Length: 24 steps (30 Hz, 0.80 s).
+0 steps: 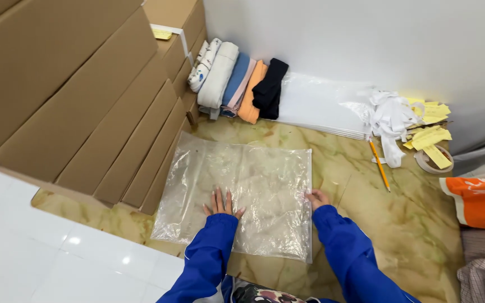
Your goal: The person places a folded black garment into a clear plastic bag and seals it. They then place the bagged item into a cardboard box, close the box, and write on a yellow sticky note with a pencil before placing the note on the box.
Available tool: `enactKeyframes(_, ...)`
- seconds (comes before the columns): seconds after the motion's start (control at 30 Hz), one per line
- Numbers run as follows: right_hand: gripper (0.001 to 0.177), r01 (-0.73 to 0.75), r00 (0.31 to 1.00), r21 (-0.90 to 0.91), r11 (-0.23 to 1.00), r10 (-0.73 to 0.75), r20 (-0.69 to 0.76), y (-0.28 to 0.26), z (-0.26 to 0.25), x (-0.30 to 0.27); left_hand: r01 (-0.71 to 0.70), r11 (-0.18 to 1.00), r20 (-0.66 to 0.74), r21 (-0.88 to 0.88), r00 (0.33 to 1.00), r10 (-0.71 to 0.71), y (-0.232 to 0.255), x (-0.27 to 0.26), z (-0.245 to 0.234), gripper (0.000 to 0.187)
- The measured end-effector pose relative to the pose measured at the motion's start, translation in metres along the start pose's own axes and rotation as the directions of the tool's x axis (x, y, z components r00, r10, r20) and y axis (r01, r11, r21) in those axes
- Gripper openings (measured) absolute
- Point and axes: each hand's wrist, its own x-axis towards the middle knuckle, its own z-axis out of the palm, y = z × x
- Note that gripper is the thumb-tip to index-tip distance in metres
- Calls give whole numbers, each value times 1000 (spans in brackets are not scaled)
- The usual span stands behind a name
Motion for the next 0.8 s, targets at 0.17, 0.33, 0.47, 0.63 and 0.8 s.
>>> enactKeyframes(0.17, 34, 0, 994, -192, 981, 21, 108, -43, -29, -41, -173, 984, -330, -51, 933, 147, 46, 77, 42, 89)
enactKeyframes(0.33, 59, 45, 991, -235, 971, -14, 133, -55, -17, -50, -431, 851, -190, -300, 901, 390, 139, 122, 83, 89)
enactKeyframes(0.47, 68, 43, 993, -150, 988, -26, 111, -83, 0, -31, -482, 868, -39, -119, 876, 481, 150, 95, 70, 70)
enactKeyframes(0.63, 65, 156, 978, -188, 970, -125, 164, -108, 35, 0, -501, 834, -86, -232, 864, 495, 148, 120, 77, 54)
enactKeyframes(0.8, 31, 311, 912, -187, 932, -237, 335, -144, 52, -38, -724, 374, -551, -579, 686, 474, 145, 106, -48, 65)
